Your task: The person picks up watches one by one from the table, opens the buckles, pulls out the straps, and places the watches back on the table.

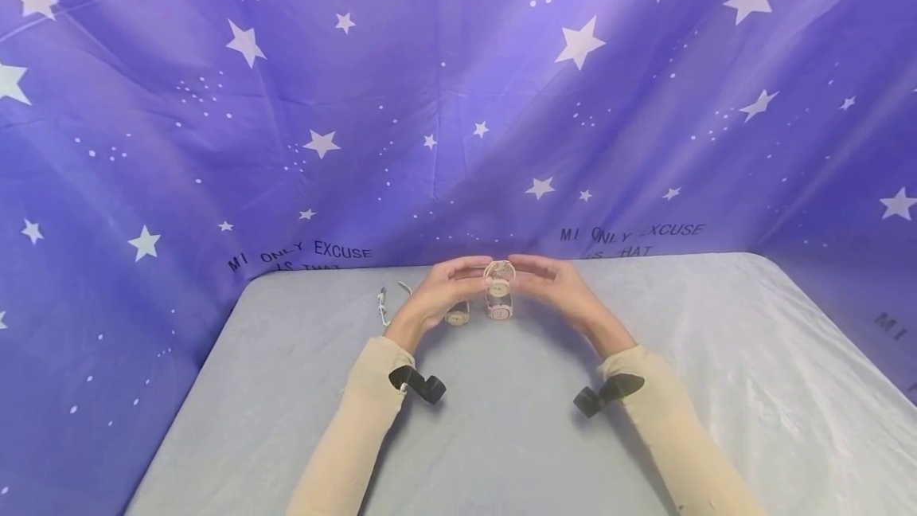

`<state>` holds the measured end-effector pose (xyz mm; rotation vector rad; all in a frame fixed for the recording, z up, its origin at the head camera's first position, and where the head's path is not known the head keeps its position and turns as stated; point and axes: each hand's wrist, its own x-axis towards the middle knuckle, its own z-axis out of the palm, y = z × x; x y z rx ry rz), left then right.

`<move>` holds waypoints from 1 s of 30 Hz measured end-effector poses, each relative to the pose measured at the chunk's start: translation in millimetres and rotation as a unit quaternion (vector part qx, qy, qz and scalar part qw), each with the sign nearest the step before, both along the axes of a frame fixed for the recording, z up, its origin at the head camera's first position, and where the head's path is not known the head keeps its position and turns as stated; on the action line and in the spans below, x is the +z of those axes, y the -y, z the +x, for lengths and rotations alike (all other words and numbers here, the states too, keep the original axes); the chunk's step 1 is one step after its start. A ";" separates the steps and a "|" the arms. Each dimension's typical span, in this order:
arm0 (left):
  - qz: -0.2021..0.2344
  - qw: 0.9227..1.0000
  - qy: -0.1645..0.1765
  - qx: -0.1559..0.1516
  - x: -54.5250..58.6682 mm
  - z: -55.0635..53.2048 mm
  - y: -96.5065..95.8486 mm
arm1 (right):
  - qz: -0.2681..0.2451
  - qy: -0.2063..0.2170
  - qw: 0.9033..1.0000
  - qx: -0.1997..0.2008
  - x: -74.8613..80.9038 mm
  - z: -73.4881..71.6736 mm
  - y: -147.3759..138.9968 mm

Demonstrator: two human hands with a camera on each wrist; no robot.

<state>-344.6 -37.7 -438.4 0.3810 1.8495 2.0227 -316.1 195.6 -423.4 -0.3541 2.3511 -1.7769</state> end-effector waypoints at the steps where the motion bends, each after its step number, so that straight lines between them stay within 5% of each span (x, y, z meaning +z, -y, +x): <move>1: 0.003 1.000 0.000 0.000 -0.1 -0.2 -0.3 | 0.004 0.001 1.000 -0.004 0.2 0.1 0.0; 30: 0.023 1.000 -0.001 0.001 4.1 3.5 -3.6 | -0.058 0.016 0.998 -0.014 2.6 0.5 5.6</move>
